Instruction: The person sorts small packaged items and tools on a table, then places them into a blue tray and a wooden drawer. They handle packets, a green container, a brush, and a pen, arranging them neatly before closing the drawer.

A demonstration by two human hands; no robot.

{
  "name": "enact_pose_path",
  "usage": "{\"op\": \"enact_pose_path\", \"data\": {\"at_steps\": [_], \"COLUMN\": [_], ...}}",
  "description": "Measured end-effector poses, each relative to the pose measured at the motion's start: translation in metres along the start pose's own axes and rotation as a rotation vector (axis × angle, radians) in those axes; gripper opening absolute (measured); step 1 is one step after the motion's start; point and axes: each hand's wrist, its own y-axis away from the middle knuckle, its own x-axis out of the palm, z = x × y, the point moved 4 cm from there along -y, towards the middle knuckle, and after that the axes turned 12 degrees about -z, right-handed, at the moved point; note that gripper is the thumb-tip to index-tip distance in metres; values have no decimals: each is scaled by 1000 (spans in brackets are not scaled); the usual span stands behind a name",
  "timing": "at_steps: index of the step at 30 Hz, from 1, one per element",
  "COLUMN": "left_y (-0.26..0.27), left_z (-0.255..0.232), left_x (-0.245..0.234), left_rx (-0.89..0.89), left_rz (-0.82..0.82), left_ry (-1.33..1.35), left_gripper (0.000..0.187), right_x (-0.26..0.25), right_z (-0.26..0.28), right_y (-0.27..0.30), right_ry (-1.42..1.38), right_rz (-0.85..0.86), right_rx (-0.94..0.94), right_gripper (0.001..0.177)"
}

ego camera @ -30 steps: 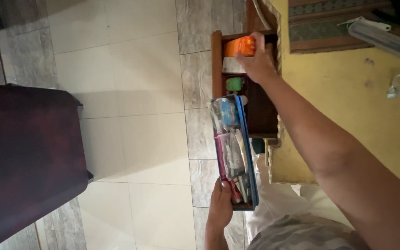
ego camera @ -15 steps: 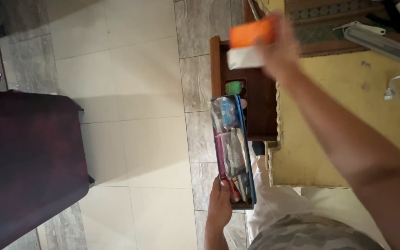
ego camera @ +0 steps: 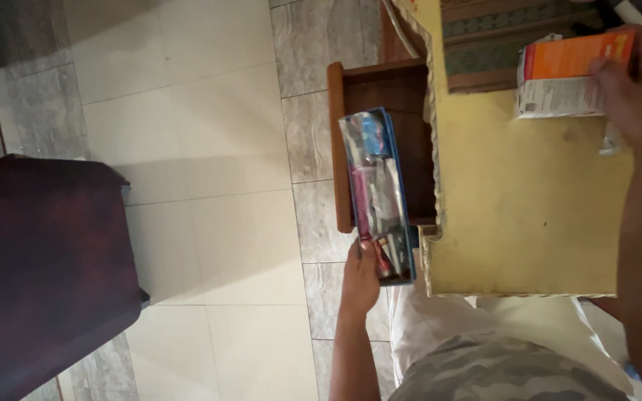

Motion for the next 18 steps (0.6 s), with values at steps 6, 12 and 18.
{"op": "enact_pose_path", "data": {"at_steps": [6, 12, 18], "left_y": [-9, -7, -10], "left_z": [-2, 6, 18], "left_x": [-26, -55, -56], "left_rx": [-86, 11, 33], "left_rz": [-65, -143, -169], "left_ry": [-47, 54, 119], "left_gripper": [52, 55, 52], "right_x": [-2, 100, 234], "right_z": [70, 92, 151], "right_y": [10, 58, 141], "right_ry": [476, 399, 316], "right_rz": [-242, 6, 530], "right_rx": [-464, -232, -48], "right_gripper": [58, 36, 47]}}
